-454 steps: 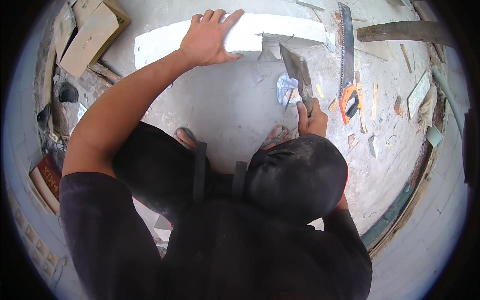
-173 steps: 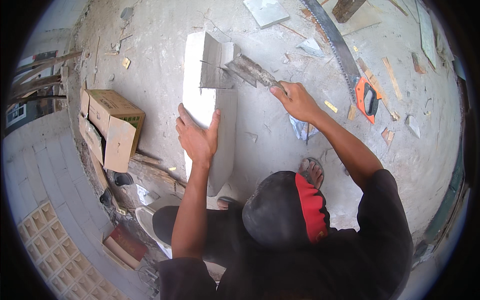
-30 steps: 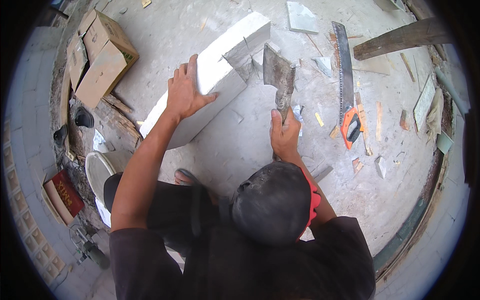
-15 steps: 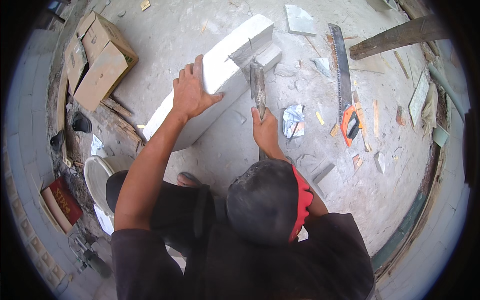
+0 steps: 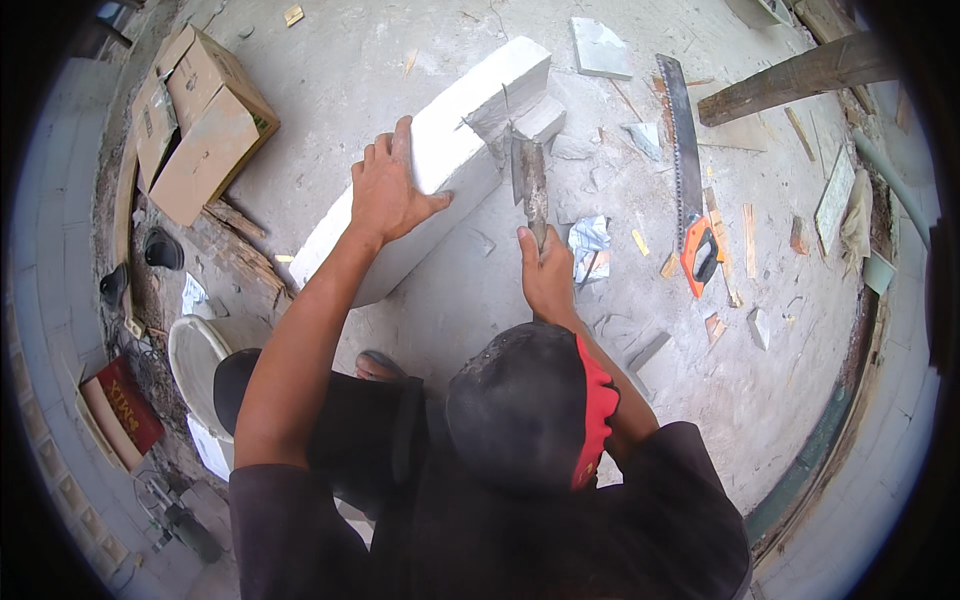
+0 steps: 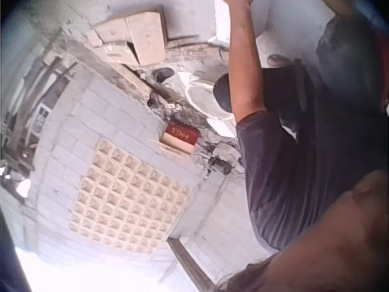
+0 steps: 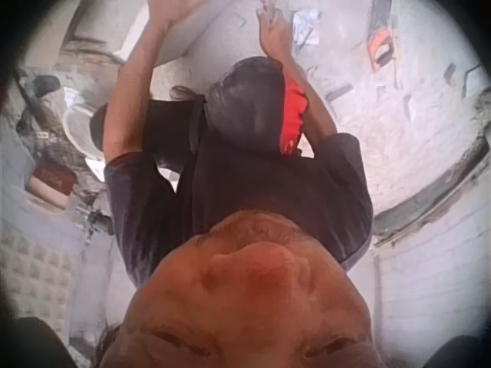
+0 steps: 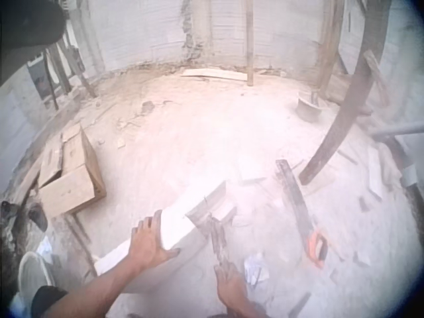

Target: The person uses a metal scraper to shave and chop pieces from a white concrete block on the floor and then carries the block towards an unfinished wall.

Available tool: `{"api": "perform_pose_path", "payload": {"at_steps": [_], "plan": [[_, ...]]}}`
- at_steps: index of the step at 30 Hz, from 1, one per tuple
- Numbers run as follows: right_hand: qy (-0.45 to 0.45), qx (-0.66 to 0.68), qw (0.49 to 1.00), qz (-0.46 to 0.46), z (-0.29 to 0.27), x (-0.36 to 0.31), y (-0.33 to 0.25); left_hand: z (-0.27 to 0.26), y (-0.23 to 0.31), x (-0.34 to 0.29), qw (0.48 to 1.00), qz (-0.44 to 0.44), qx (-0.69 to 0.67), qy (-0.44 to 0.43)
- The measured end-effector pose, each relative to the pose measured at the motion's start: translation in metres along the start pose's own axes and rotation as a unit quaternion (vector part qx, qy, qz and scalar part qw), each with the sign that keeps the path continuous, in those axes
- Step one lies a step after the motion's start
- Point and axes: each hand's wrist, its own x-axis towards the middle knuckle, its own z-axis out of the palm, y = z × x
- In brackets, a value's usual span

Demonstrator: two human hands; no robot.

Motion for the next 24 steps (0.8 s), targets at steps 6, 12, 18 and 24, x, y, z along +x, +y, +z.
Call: {"api": "perform_pose_path", "payload": {"at_steps": [6,12,18,24], "plan": [[0.048,0.008,0.998,-0.031,0.010,0.016,0.011,-0.003,0.010,0.008,1.000,0.007,-0.012,-0.007],[0.025,0.090,0.995,-0.036,-0.025,-0.004,0.005,-0.007,0.009,0.006,1.000,-0.004,-0.009,-0.019],[0.008,-0.062,0.996,-0.057,-0.009,0.025,0.036,-0.004,0.014,0.008,1.000,0.009,-0.010,-0.017],[-0.022,0.116,0.993,0.004,-0.037,-0.007,0.003,-0.007,0.010,0.005,1.000,0.008,-0.003,-0.011]]}}
